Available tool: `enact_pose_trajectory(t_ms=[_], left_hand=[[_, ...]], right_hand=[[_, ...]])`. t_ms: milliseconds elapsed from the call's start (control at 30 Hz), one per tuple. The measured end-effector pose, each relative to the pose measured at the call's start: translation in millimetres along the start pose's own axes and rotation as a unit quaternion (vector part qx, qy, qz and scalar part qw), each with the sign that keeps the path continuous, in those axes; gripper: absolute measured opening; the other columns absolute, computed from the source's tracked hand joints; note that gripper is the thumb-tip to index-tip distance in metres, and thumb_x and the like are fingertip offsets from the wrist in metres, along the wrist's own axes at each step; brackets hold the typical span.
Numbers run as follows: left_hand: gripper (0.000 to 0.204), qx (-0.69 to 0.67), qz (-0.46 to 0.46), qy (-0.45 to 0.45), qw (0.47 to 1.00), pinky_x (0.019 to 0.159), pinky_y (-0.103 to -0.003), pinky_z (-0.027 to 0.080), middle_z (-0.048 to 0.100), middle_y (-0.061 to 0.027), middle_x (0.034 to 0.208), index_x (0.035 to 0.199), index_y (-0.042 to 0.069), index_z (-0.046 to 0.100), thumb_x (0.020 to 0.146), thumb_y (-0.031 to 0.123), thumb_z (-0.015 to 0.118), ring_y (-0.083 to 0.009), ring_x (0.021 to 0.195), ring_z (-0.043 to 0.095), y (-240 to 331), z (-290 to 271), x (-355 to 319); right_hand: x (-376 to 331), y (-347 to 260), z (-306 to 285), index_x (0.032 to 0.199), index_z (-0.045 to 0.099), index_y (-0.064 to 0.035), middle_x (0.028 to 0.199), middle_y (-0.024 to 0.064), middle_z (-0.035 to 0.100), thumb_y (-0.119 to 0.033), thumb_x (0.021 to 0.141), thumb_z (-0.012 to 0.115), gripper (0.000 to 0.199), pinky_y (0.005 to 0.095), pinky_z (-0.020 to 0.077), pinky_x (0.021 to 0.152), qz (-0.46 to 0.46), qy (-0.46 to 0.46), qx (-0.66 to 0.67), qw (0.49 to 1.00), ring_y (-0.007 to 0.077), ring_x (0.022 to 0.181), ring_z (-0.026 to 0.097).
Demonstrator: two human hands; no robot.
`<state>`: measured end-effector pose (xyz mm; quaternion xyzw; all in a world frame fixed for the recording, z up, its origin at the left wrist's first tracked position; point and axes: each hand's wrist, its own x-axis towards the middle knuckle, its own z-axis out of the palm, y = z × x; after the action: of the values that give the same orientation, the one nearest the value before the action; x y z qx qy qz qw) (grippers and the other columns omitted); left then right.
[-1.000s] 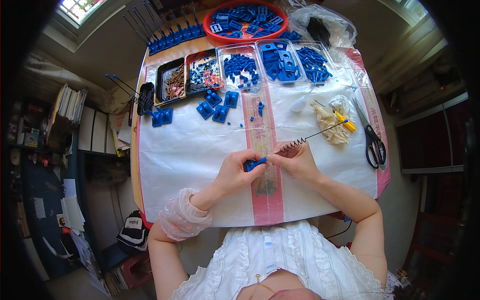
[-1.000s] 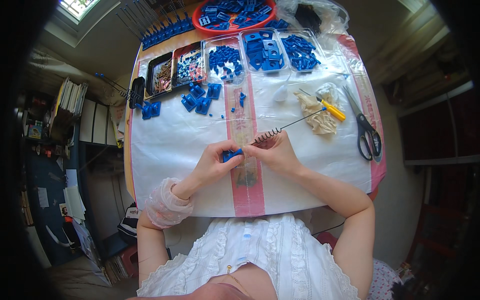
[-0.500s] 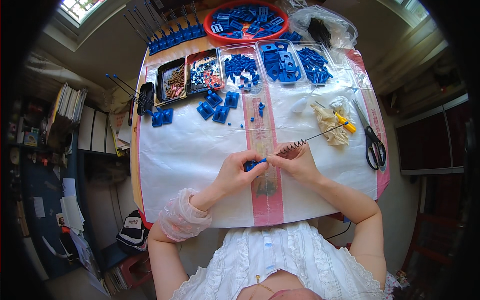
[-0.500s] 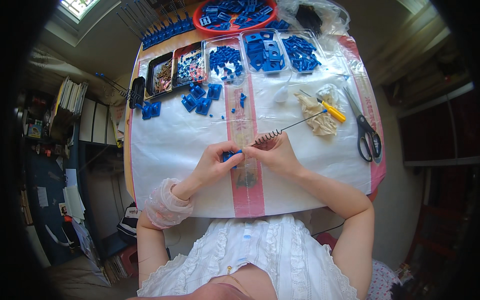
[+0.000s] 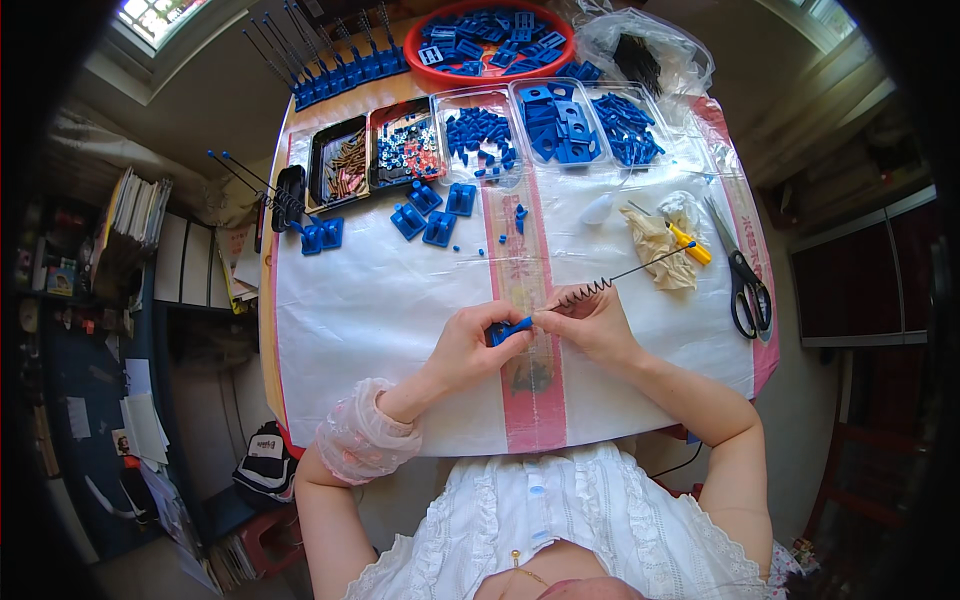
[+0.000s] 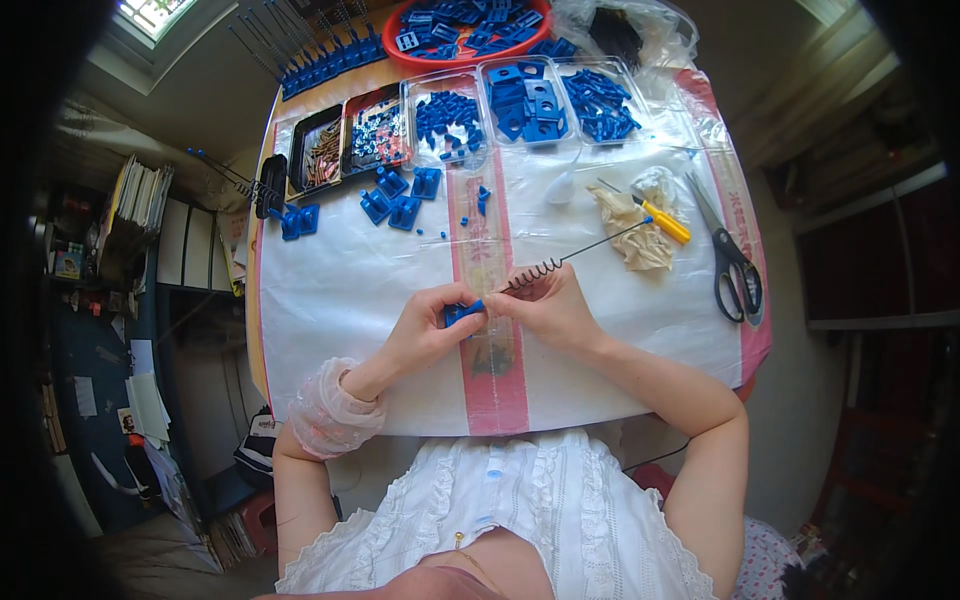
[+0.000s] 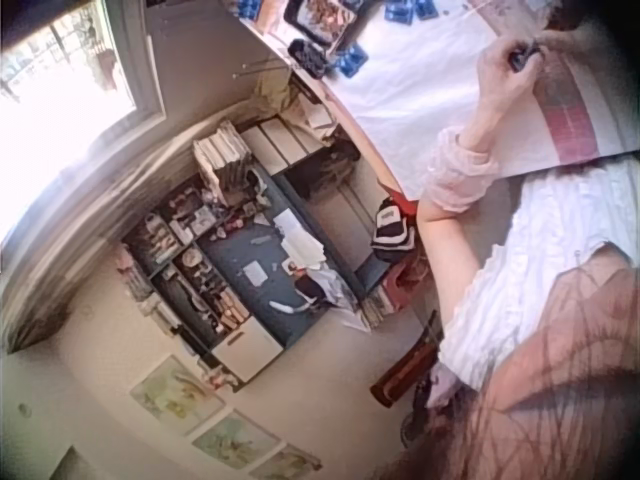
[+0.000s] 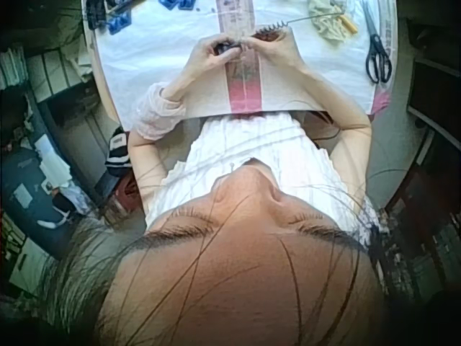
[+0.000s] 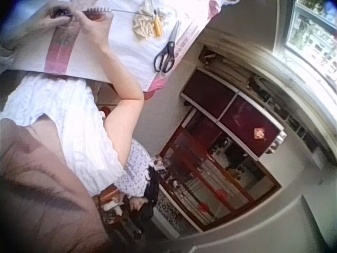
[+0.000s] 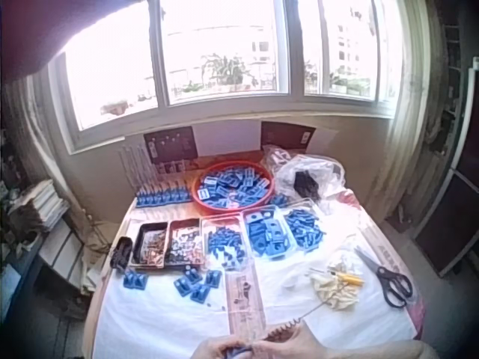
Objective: Manually assemble plastic components with a soldering iron or heat tool.
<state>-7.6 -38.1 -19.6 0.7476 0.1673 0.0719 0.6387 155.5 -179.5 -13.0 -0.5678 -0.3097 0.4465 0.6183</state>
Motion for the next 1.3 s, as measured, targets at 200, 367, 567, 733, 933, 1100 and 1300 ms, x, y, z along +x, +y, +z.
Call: enact_pose_trajectory(t_ms=[200, 367, 567, 733, 933, 1100, 1300], left_hand=[[0.012, 0.018, -0.001, -0.018, 1.0, 0.071, -0.023, 0.047, 0.067, 0.0003, 0.084, 0.096, 0.0, 0.069, 0.085, 0.006, 0.07, -0.0058, 0.079, 0.058, 10.3, -2.3, -0.6], [0.014, 0.014, 0.014, 0.0, 1.0, 0.069, -0.026, 0.052, 0.072, -0.0049, 0.083, 0.093, 0.002, 0.072, 0.081, 0.01, 0.072, -0.0097, 0.073, 0.065, 9.0, -1.0, 0.4], [0.013, 0.017, 0.013, 0.002, 1.0, 0.066, -0.026, 0.051, 0.072, -0.0035, 0.081, 0.093, 0.003, 0.073, 0.081, 0.009, 0.072, -0.0094, 0.07, 0.064, 11.8, 0.5, 0.7], [0.013, 0.011, 0.023, 0.001, 1.0, 0.062, -0.025, 0.048, 0.071, -0.002, 0.08, 0.093, 0.004, 0.074, 0.083, 0.011, 0.071, -0.0081, 0.067, 0.061, 1.6, -0.9, 1.7], [0.016, -0.019, 0.023, -0.006, 1.0, 0.061, -0.023, 0.046, 0.07, -0.0013, 0.08, 0.096, 0.004, 0.074, 0.085, 0.015, 0.071, -0.0061, 0.067, 0.06, -5.4, -1.9, 1.4], [0.02, -0.075, 0.006, -0.014, 0.997, 0.062, -0.024, 0.047, 0.07, -0.0022, 0.081, 0.097, 0.002, 0.073, 0.091, 0.02, 0.066, -0.0066, 0.069, 0.06, -8.2, -1.9, 1.6], [0.023, -0.088, 0.001, -0.015, 0.996, 0.064, -0.024, 0.048, 0.07, -0.0028, 0.082, 0.097, 0.001, 0.072, 0.095, 0.022, 0.064, -0.0075, 0.071, 0.061, -6.0, -2.0, 1.3]], right_hand=[[0.7, 3.6, -1.7, 0.086, 0.073, 0.002, 0.081, 0.0044, 0.073, -0.002, 0.084, 0.075, 0.005, 0.0227, 0.0548, 0.068, -0.008, -0.002, -0.001, 1.0, 0.007, 0.075, 0.068], [0.0, -1.9, 1.0, 0.087, 0.073, 0.0023, 0.082, 0.0055, 0.073, -0.002, 0.085, 0.075, 0.005, 0.0234, 0.0556, 0.068, -0.006, -0.003, 0.002, 1.0, 0.0082, 0.075, 0.069], [-0.1, -0.3, -0.2, 0.087, 0.073, 0.0022, 0.082, 0.0054, 0.073, -0.002, 0.085, 0.075, 0.005, 0.0235, 0.0557, 0.069, -0.008, -0.003, -0.001, 1.0, 0.0084, 0.076, 0.069], [-0.2, -0.7, 0.2, 0.087, 0.073, 0.0016, 0.082, 0.0045, 0.073, -0.002, 0.085, 0.075, 0.004, 0.0228, 0.0552, 0.068, -0.006, -0.004, -0.006, 1.0, 0.0076, 0.075, 0.068], [-0.9, -2.5, 0.9, 0.087, 0.073, 0.0016, 0.082, 0.0049, 0.073, -0.002, 0.085, 0.075, 0.004, 0.0229, 0.0558, 0.069, -0.003, -0.005, 0.004, 1.0, 0.0082, 0.076, 0.069], [-0.5, -0.7, 0.1, 0.087, 0.072, 0.0029, 0.083, 0.0072, 0.074, -0.001, 0.085, 0.074, 0.005, 0.0246, 0.0573, 0.072, 0.002, -0.009, 0.006, 1.0, 0.011, 0.078, 0.071], [-0.3, -2.3, 1.3, 0.088, 0.072, 0.0039, 0.084, 0.009, 0.074, 0.0, 0.085, 0.074, 0.005, 0.0259, 0.0579, 0.073, 0.002, -0.017, 0.025, 1.0, 0.0126, 0.078, 0.071]])
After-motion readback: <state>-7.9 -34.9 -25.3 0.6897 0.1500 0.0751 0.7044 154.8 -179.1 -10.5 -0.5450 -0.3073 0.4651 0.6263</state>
